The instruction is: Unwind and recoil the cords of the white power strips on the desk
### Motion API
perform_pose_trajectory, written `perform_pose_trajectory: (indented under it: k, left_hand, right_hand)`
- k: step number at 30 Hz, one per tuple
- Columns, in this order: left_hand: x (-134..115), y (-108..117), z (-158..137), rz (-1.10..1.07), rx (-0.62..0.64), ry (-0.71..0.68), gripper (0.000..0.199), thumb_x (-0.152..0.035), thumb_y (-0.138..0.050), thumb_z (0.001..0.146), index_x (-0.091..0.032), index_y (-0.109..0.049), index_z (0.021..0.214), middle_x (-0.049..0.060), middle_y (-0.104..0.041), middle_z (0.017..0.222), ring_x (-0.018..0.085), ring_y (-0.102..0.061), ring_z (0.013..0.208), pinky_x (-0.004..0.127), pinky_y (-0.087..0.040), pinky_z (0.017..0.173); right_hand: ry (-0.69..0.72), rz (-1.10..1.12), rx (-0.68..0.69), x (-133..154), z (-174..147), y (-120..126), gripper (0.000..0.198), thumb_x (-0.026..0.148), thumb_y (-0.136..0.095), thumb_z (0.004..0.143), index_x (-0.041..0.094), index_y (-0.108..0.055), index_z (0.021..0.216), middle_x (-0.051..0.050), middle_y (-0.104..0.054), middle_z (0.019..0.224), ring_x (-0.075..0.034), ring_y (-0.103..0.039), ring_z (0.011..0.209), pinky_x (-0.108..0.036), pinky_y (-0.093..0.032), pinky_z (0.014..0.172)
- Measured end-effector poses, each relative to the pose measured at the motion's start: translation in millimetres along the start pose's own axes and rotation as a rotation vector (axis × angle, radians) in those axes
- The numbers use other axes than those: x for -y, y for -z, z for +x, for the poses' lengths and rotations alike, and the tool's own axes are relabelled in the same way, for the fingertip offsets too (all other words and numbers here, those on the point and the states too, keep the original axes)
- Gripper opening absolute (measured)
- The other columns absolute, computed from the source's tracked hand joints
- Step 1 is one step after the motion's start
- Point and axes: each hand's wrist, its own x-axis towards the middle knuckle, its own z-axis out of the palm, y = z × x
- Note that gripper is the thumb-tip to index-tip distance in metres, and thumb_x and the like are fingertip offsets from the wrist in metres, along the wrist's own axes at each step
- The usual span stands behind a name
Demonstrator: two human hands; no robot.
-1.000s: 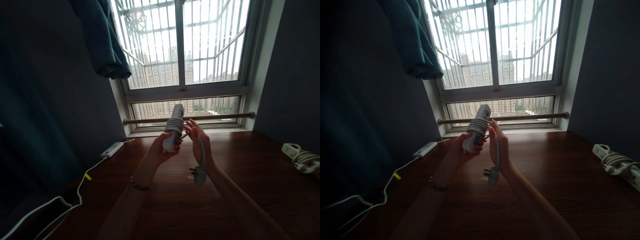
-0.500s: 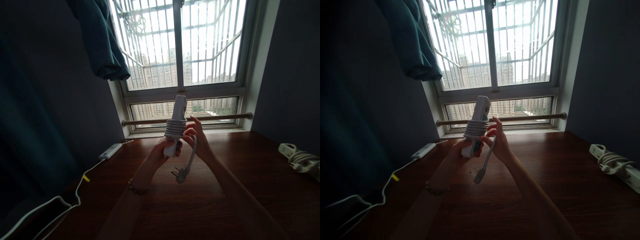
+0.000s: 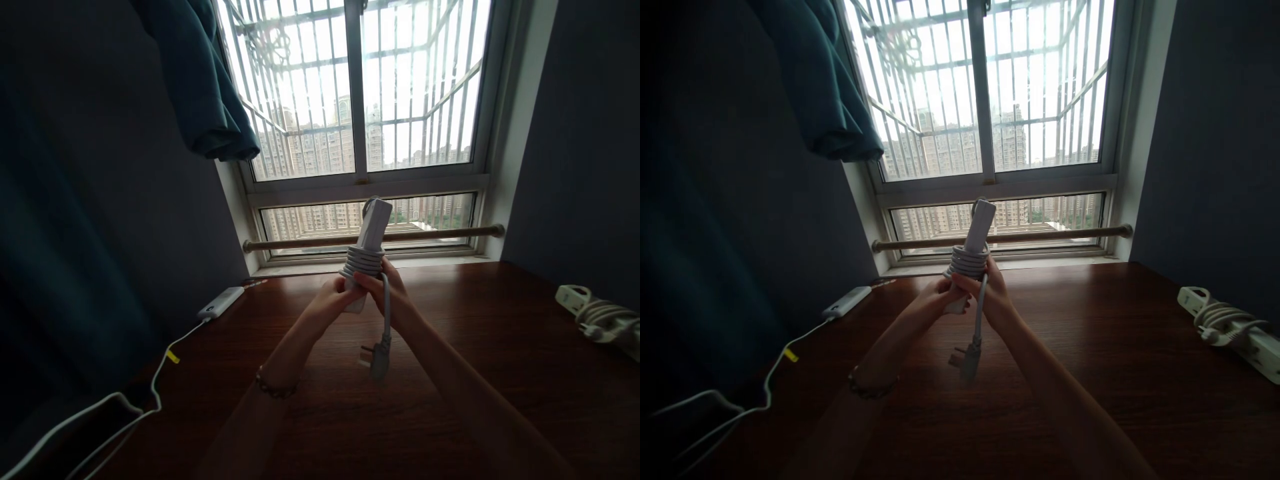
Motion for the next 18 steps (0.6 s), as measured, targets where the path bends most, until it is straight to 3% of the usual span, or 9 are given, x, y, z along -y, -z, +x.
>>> perform_pose_trajectory:
  k: [7,12,18]
  left_hand:
    - [1,-1,1,0.257,-0.015,-0.125,0.038,-0.047,-0.065,0.071,-0.013,-0.058,0.086,0.000,-0.057,0.064,0.013,-0.057,0.053,0.024,-0.047,0.048]
    - [-7,0,-5,0.310,0.013,-0.091,0.039,-0.049,-0.064,0.071,-0.013,-0.059,0.085,0.003,-0.062,0.063,0.015,-0.059,0.049,0.024,-0.046,0.045]
    - [-7,-2,-9,0.577,-0.137,-0.211,0.038,-0.053,-0.060,0.074,-0.015,-0.059,0.077,0.002,-0.061,0.060,0.016,-0.060,0.053,0.024,-0.044,0.048]
  right_hand:
    - [-0.057,0.040,-0.037,1,1,1,0.024,0.035,-0.067,0.071,0.017,-0.056,0.083,-0.003,-0.063,0.076,-0.018,-0.061,0.068,-0.030,-0.052,0.057]
    - [-0.093,0.059,0.010,6,-2,-4,0.018,0.034,-0.063,0.075,0.018,-0.056,0.079,-0.003,-0.062,0.073,-0.019,-0.061,0.069,-0.030,-0.052,0.058]
    - [-0.076,0.131,-0.044,2,-2,-4,0.015,0.031,-0.061,0.077,0.017,-0.058,0.082,-0.002,-0.058,0.071,-0.016,-0.058,0.063,-0.030,-0.051,0.056]
